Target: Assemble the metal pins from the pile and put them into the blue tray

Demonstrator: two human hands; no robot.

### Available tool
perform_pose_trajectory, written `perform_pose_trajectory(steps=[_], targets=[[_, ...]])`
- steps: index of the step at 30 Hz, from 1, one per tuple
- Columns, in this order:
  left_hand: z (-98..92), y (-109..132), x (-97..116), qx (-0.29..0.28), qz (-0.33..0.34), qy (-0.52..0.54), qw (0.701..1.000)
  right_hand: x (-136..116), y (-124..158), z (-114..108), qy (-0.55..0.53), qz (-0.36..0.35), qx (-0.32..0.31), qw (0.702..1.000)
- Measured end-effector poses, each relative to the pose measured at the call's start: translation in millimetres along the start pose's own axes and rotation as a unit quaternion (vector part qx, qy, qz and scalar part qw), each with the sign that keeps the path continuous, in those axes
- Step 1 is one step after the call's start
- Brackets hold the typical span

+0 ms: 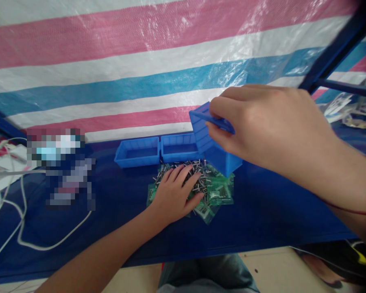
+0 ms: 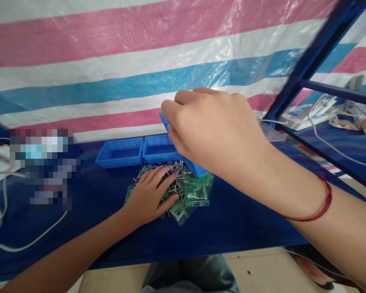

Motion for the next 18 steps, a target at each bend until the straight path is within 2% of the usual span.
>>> perform_pose_trajectory(steps=[5,9,12,15,18], targets=[[-1.3,-1,-1,0.002,-0.008,0.002,1.0,8,4,-9,-0.013,0.014,0.024,1.0],[-2.2,0,-1,0.005,-0.007,0.001,1.0,19,9,-12,-0.071,0.031,0.049,0.996],[-1.8,1,-1,0.011,-0.006,0.002,1.0,34,14,-6,-0.138,0.058,0.093,0.984],[-0.9,1,-2,0.02,-0.011,0.009,1.0,63,19,20,-0.221,0.125,0.163,0.953],[-1.6,-1,-2,0.033,-0.013,0.015,0.999,106,27,71,-0.269,0.258,0.222,0.901]])
Point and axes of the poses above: each hand's wrist, its own y-axis away from the middle knuckle, its own z-axis out of the palm, x = y × z, the point moved 3 cm from there along -y, towards the middle knuckle, and after that the axes turned 10 degrees about -y, right-handed, at the moved point
